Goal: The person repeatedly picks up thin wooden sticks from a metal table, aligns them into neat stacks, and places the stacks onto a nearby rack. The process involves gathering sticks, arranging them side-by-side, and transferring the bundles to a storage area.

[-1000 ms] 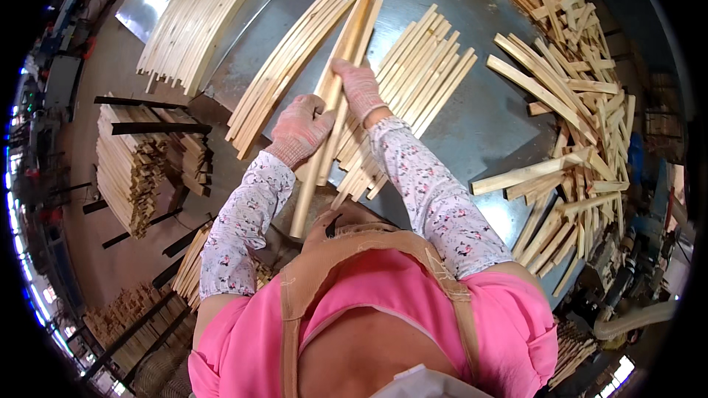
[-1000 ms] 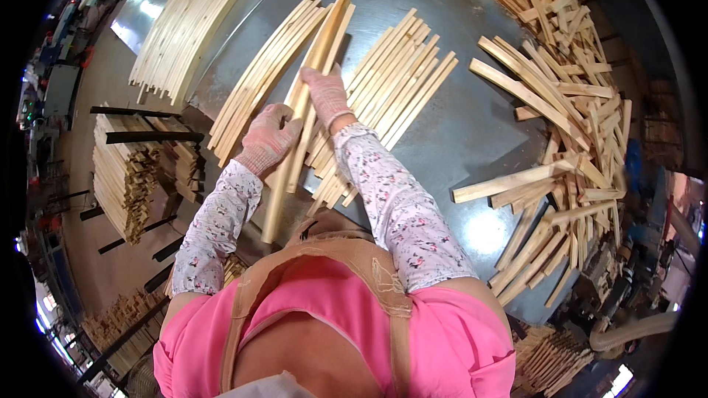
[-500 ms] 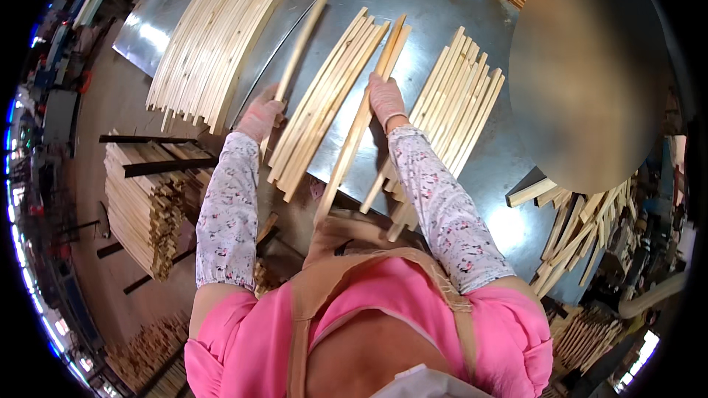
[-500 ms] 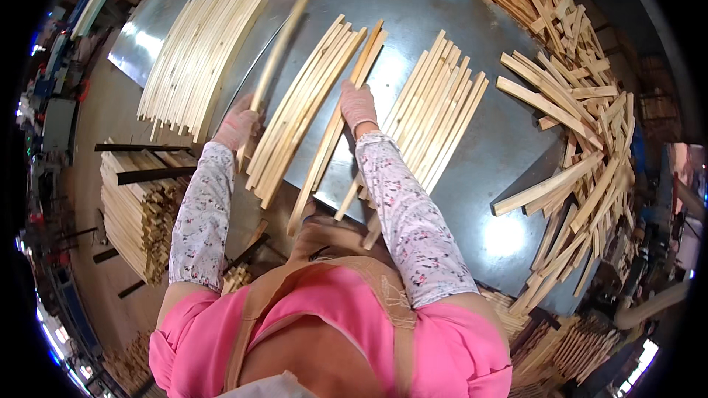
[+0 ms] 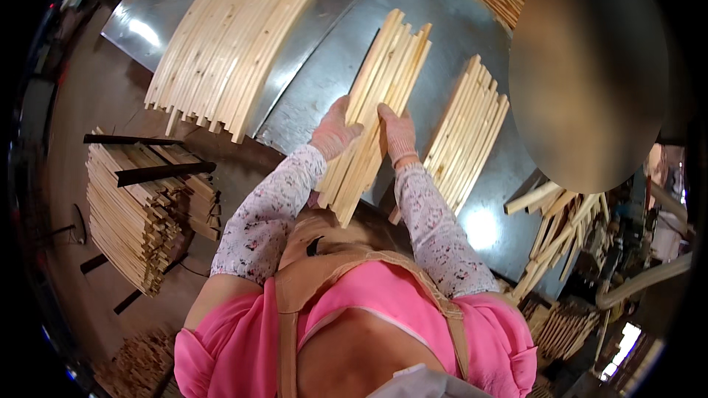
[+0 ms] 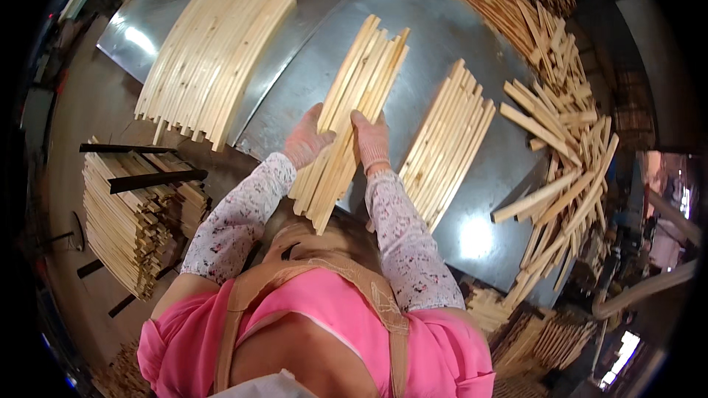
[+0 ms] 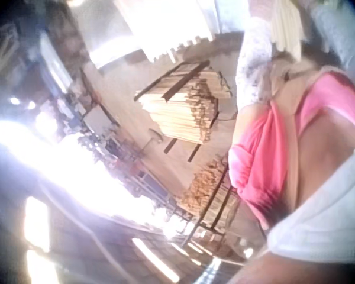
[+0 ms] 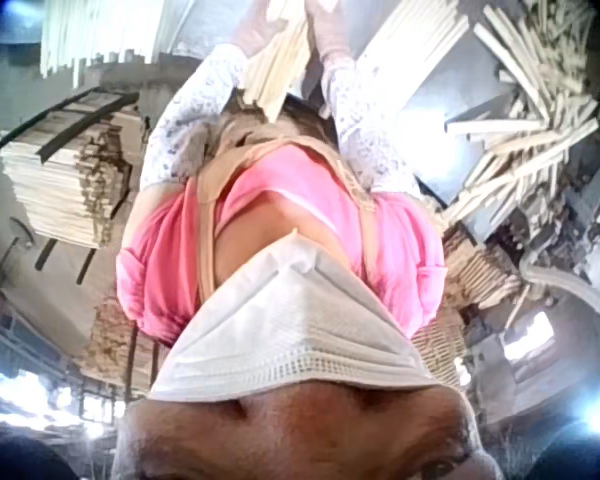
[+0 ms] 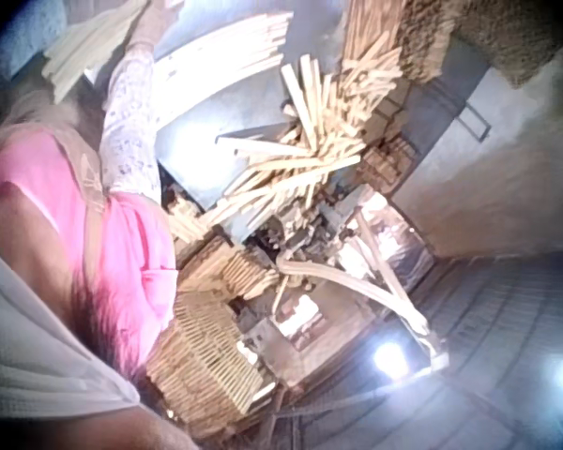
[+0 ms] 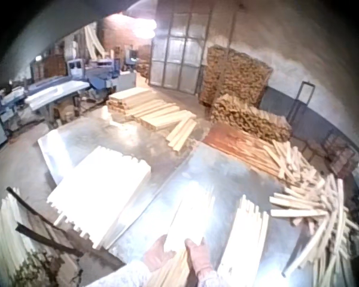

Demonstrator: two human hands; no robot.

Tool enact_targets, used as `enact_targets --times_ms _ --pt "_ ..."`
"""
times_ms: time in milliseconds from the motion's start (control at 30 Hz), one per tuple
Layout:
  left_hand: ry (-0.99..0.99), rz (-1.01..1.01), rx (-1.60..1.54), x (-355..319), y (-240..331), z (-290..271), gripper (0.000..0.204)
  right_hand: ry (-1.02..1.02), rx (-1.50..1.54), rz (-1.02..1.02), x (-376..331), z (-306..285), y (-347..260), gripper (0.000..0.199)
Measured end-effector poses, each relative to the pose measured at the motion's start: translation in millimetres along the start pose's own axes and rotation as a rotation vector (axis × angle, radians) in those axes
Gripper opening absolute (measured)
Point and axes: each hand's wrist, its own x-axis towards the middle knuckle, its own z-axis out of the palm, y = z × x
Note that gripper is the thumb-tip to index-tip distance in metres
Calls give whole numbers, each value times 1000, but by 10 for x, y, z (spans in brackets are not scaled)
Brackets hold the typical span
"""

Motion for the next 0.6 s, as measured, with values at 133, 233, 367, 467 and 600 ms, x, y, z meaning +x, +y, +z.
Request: enact_targets --times_ms 133,233,367,467,600 --pt "147 278 37 -35 686 -458 91 14 -118 -397 -177 223 -726 54" --pt "190 455 -314 6 1307 -700 88 -5 -239 -811 -85 217 -1319 39" --pt "262 473 -96 -231 1403 -1029 82 -127 -16 -689 -558 474 -1701 74" --pt "236 497 -112 -277 662 -896 82 -19 -544 -774 -168 489 -745 75" --pt "490 487 -232 -515 481 -1211 87 -262 -394 -693 -590 1174 -1119 67"
